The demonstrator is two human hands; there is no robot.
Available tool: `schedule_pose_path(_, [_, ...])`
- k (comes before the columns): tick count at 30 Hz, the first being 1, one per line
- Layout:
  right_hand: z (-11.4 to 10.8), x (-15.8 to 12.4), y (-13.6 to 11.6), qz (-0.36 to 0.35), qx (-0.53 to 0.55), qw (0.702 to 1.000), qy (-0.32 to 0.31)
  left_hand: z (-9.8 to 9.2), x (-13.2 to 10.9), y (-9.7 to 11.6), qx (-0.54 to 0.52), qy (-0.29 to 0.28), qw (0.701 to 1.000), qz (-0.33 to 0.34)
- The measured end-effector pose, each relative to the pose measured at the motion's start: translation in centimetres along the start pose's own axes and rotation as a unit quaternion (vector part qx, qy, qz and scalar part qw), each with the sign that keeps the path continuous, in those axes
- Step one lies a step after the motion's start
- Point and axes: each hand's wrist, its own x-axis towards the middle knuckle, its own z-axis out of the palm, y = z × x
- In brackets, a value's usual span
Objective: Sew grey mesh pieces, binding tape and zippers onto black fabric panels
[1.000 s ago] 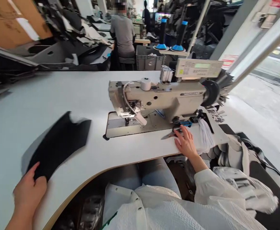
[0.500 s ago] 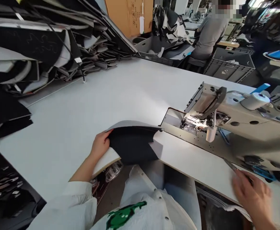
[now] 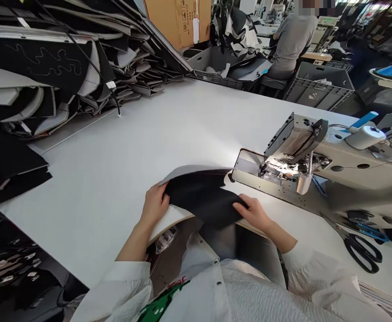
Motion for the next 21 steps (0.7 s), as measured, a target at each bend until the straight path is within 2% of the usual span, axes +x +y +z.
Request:
schedule_pose_path(3, [-3.1, -1.8, 0.9, 0.064, -0.053, 0.996, 0.034, 0.1, -0.1, 0.5, 0.003, -0.006, 1.000, -0.020])
schedule_pose_path(6, [-4.9, -2.1, 1.1, 0.053, -0.129, 0.988, 0.074, 0.4, 0.0, 2.1, -0.001, 0.021, 0.999, -0.033])
schedule_pose_path(8, [-4.3, -1.0, 0.8, 0.001, -0.147, 0.989, 0.029, 0.8, -0.8, 4.4, 0.002, 0.075, 0.996, -0.049])
schedule_pose_path(10, [-2.4, 0.7, 0.5, -0.058, -0.157, 0.985, -0.051, 1.3, -2.9, 8.0, 0.006, 0.112, 0.992, -0.059])
schedule_pose_path(11, [-1.2, 1.7, 0.4, -0.082, -0.163, 0.980, -0.082, 1.6, -4.4, 10.1, 0.006, 0.099, 0.994, -0.050])
schedule_pose_path(14, [2.4, 3.8, 0.6, -0.092, -0.170, 0.976, -0.099, 3.6, -9.8, 16.5, -0.029, -0.086, 0.994, 0.067])
schedule_pose_path(16, [4.2, 4.4, 1.2, -0.078, -0.166, 0.979, -0.085, 5.4, -12.8, 18.7, -0.056, -0.186, 0.977, 0.090])
schedule_pose_path(18, [5.3, 4.6, 2.1, -0.057, -0.181, 0.979, -0.069, 6.8, -15.3, 18.2, -0.068, -0.219, 0.973, 0.039])
schedule_pose_path(21, [5.8, 4.0, 3.3, -0.040, -0.200, 0.976, -0.077, 6.8, -19.7, 14.2, -0.063, -0.217, 0.970, -0.093])
